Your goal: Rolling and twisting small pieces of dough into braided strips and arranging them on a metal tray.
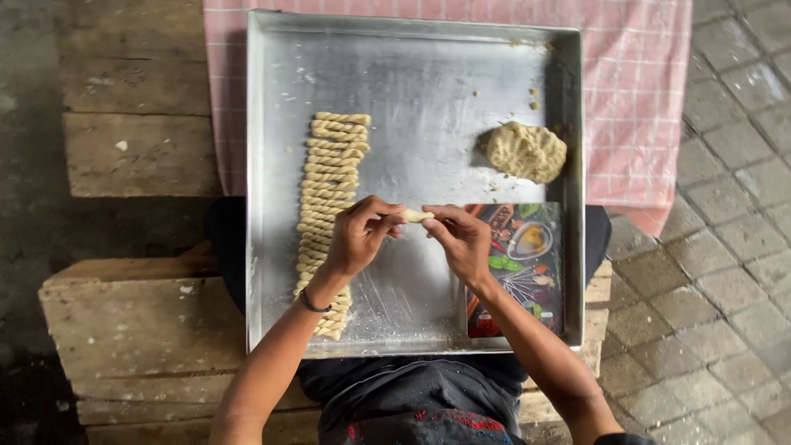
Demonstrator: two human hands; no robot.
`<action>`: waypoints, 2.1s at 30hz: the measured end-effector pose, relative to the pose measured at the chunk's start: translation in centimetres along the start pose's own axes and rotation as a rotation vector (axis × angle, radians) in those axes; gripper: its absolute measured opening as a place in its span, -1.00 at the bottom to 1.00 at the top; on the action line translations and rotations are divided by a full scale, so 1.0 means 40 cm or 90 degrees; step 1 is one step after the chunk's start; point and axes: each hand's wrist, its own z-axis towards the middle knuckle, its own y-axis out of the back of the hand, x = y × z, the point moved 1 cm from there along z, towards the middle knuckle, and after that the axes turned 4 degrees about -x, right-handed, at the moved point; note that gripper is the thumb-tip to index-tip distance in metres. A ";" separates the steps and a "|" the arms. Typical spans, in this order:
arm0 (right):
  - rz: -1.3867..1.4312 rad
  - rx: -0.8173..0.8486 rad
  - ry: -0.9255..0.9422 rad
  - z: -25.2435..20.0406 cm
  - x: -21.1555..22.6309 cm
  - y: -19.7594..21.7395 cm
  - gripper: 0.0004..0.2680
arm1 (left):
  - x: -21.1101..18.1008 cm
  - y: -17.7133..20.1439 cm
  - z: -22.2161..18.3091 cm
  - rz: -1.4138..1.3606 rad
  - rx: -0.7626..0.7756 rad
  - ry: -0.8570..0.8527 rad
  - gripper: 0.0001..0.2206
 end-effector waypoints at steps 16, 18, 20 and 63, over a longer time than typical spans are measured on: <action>-0.510 0.150 0.059 -0.012 0.050 -0.006 -0.76 | -0.013 0.009 0.002 0.033 0.129 0.095 -0.84; -0.541 0.155 0.057 -0.021 0.042 -0.016 -0.75 | 0.010 0.024 -0.005 0.194 0.096 0.029 -0.74; -0.579 0.152 0.050 -0.034 0.042 -0.016 -0.73 | 0.024 0.041 0.004 0.350 0.073 -0.028 -0.63; -0.857 0.262 0.097 0.014 -0.081 -0.195 -0.25 | 0.041 0.115 0.022 0.397 -0.061 -0.141 -0.65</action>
